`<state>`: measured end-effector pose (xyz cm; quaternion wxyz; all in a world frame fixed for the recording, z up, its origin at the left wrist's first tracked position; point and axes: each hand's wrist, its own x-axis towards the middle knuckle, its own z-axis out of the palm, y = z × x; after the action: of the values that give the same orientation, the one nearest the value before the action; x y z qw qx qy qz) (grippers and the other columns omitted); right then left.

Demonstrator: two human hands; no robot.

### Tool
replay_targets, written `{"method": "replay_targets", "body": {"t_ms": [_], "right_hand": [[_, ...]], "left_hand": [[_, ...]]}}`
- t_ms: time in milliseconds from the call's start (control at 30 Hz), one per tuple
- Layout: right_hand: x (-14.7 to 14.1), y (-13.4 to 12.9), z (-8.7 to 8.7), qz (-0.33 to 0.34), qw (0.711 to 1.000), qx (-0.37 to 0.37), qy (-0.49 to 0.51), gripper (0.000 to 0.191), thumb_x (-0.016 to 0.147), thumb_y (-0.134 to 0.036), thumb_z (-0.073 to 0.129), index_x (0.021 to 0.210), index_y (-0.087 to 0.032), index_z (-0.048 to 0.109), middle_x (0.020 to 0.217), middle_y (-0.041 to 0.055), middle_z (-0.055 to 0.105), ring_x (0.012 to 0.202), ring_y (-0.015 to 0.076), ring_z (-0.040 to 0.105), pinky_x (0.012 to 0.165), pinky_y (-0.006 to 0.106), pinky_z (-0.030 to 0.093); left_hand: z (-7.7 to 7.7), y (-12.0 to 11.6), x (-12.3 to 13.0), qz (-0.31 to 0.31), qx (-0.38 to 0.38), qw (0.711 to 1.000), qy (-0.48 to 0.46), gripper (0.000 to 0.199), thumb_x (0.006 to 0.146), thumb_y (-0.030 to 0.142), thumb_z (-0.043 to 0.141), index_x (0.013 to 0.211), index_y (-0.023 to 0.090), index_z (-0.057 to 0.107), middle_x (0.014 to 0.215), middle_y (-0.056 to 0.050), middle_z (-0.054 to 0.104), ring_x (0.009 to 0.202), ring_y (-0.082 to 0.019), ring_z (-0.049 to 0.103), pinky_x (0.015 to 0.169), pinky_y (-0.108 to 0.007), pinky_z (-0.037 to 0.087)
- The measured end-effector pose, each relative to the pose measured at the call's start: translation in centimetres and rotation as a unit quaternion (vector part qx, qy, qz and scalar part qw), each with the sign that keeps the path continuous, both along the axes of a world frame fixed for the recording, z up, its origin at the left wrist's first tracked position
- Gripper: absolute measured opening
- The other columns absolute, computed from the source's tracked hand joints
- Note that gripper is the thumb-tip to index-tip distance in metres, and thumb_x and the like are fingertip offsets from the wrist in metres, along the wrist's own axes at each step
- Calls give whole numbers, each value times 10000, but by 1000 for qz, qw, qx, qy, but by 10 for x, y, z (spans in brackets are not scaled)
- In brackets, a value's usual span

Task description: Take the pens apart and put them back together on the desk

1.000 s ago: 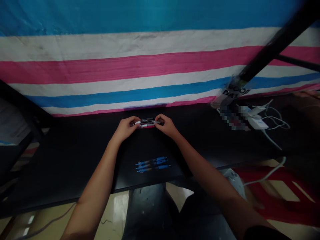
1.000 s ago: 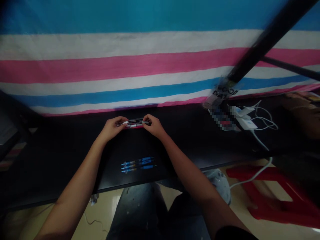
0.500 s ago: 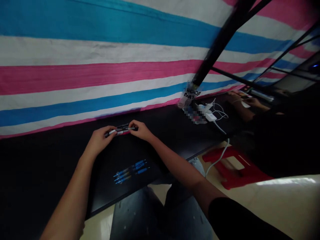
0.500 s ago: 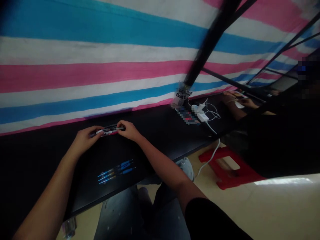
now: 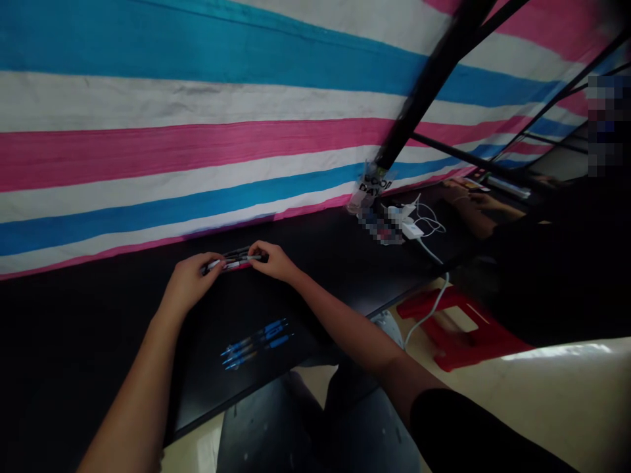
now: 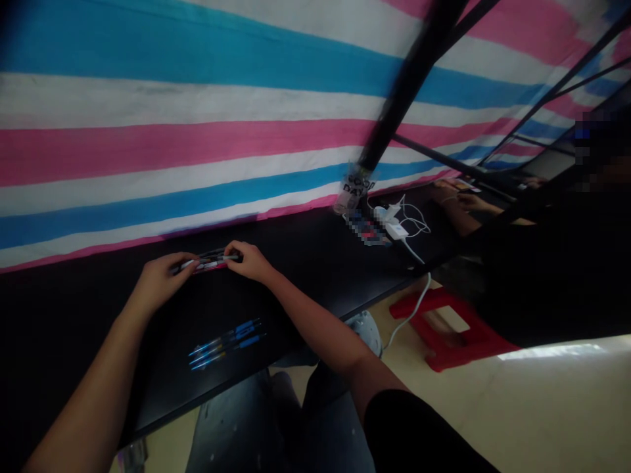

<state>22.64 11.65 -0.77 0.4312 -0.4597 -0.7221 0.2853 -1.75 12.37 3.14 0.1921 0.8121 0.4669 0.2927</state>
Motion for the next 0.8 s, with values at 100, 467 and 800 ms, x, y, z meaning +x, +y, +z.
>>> {"method": "replay_targets", "body": {"t_ms": [100, 467, 800], "right_hand": [[1, 0, -1, 3, 1000, 16, 7, 95, 828, -274, 623, 902, -216, 633, 901, 21, 670, 812, 176, 597, 773, 298, 450], [1, -5, -3, -8, 999, 34, 22, 77, 822, -248, 628, 890, -216, 643, 883, 22, 681, 794, 187, 602, 760, 311, 447], [2, -4, -10, -18, 999, 36, 6, 105, 817, -257, 635, 911, -211, 649, 877, 26, 671, 821, 197, 613, 784, 322, 461]], "left_hand": [[-2, 1, -1, 8, 13, 1000, -14, 327, 904, 440, 592, 1089, 223, 752, 1084, -82, 773, 1001, -279, 711, 875, -348, 526], [-3, -6, -1, -8, -32, 996, -82, 243, 907, 308, 622, 1090, 202, 741, 1040, -75, 771, 956, -233, 710, 875, -357, 533], [-6, -8, -3, -18, -38, 996, -85, 191, 875, 241, 678, 1046, 192, 748, 1034, -52, 778, 967, -218, 711, 864, -311, 522]]}}
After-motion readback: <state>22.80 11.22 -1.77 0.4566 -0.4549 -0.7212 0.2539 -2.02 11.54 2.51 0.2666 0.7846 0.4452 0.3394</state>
